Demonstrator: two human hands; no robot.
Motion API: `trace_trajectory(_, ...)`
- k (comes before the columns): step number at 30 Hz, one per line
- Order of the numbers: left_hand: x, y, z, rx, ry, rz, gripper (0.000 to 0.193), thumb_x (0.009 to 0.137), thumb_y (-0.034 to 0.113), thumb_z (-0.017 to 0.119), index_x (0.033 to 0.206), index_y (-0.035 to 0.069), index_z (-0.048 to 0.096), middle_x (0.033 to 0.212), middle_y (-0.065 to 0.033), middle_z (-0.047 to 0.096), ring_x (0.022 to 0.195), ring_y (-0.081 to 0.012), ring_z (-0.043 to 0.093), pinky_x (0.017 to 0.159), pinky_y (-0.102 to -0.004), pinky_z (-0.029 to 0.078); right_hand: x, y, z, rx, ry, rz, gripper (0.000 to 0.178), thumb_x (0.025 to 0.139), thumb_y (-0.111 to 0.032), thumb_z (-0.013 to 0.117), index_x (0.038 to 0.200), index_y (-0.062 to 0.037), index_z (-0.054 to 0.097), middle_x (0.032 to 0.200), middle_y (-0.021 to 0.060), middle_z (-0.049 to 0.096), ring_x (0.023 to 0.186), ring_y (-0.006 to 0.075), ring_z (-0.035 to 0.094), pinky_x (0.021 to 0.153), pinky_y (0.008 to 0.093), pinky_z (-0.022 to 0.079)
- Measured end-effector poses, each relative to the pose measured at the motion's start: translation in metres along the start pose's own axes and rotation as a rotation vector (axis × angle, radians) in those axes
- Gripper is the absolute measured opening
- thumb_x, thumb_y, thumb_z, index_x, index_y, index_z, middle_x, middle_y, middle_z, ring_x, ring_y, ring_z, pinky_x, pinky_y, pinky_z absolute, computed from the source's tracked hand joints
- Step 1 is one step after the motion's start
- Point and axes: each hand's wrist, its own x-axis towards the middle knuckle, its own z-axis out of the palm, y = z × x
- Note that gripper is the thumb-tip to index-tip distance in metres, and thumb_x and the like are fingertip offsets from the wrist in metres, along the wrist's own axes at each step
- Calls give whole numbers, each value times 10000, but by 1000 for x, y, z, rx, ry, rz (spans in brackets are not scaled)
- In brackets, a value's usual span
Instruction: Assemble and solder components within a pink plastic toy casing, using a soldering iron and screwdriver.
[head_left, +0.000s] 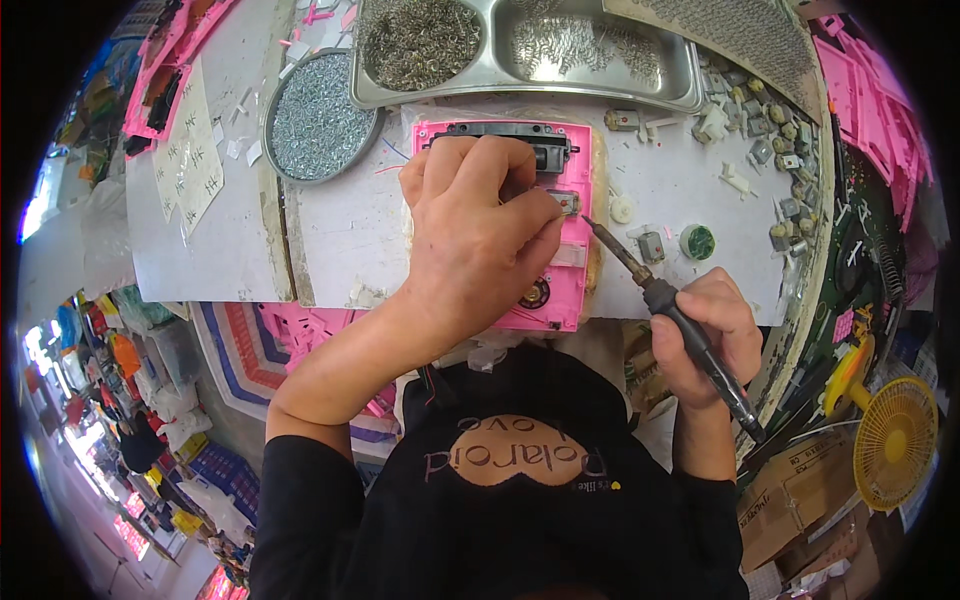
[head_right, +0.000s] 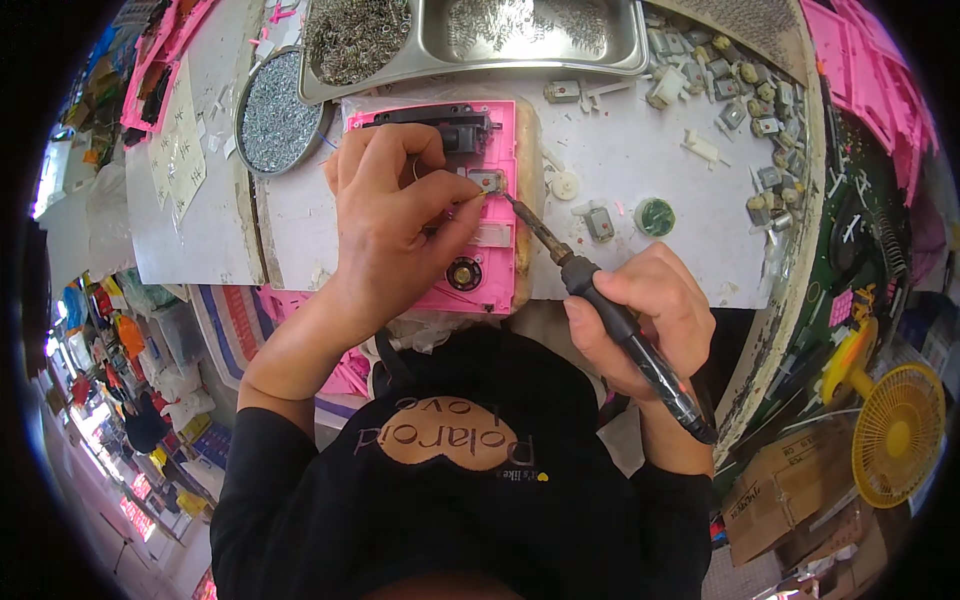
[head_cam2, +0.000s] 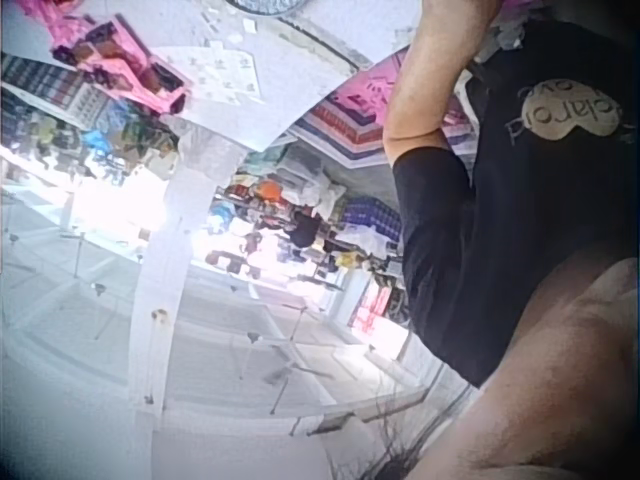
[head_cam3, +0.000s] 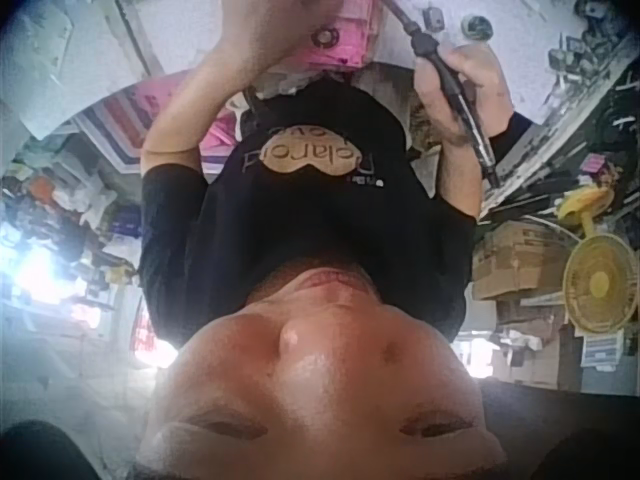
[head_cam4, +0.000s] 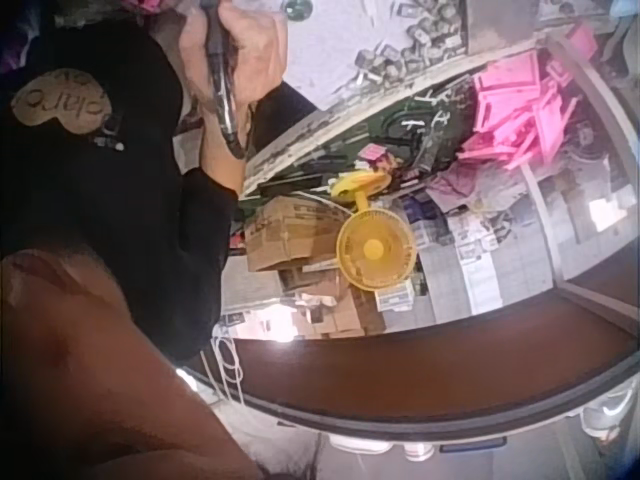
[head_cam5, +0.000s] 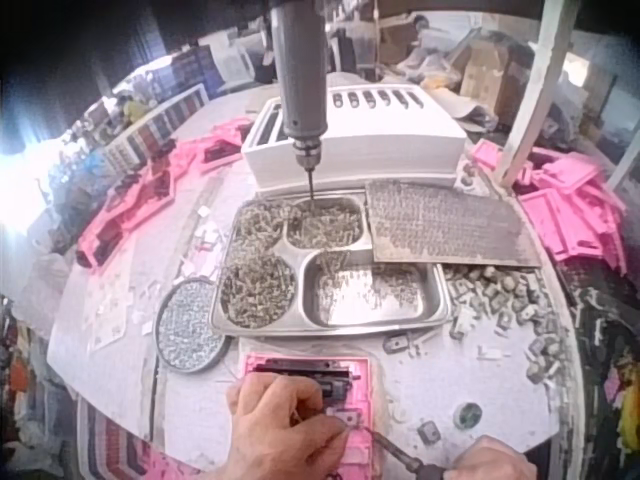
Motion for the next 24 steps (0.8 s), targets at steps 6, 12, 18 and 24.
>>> trace_trajectory(6, 0, 0, -1, 27, 5, 26, 189, 678, 115, 844, 839, 147, 752, 970, -9, 578, 940, -232, 543, 861, -407, 354, 0, -1, -3, 15, 18, -2, 310, 800, -51, 831, 1030, -14, 626, 703, 64, 595, 578, 197, 530, 544, 310, 395)
trace_trajectory(12, 0, -2, -7, 11, 9, 64, 182, 729, 68, 821, 899, 98, 763, 917, -25, 603, 843, -219, 572, 779, -369, 405, 1, 1, -7, 14, 14, -22, 321, 791, -37, 832, 1037, -6, 628, 713, 75, 602, 586, 198, 532, 548, 310, 395)
trace_trajectory(18, 3, -6, -3, -94, 39, 85, 209, 750, -11, 792, 944, 51, 746, 864, -73, 647, 735, -250, 611, 645, -365, 488, 1, 7, -9, 26, 36, -15, 332, 781, -23, 831, 1044, -4, 629, 726, 83, 611, 598, 203, 535, 551, 313, 395)
trace_trajectory(24, 6, -5, 5, -50, 23, 155, 236, 731, -21, 794, 944, 47, 717, 854, -76, 657, 709, -261, 613, 636, -366, 497, 5, 13, -3, 11, 31, -36, 325, 785, -30, 831, 1041, -7, 632, 725, 77, 613, 594, 201, 539, 550, 312, 401)
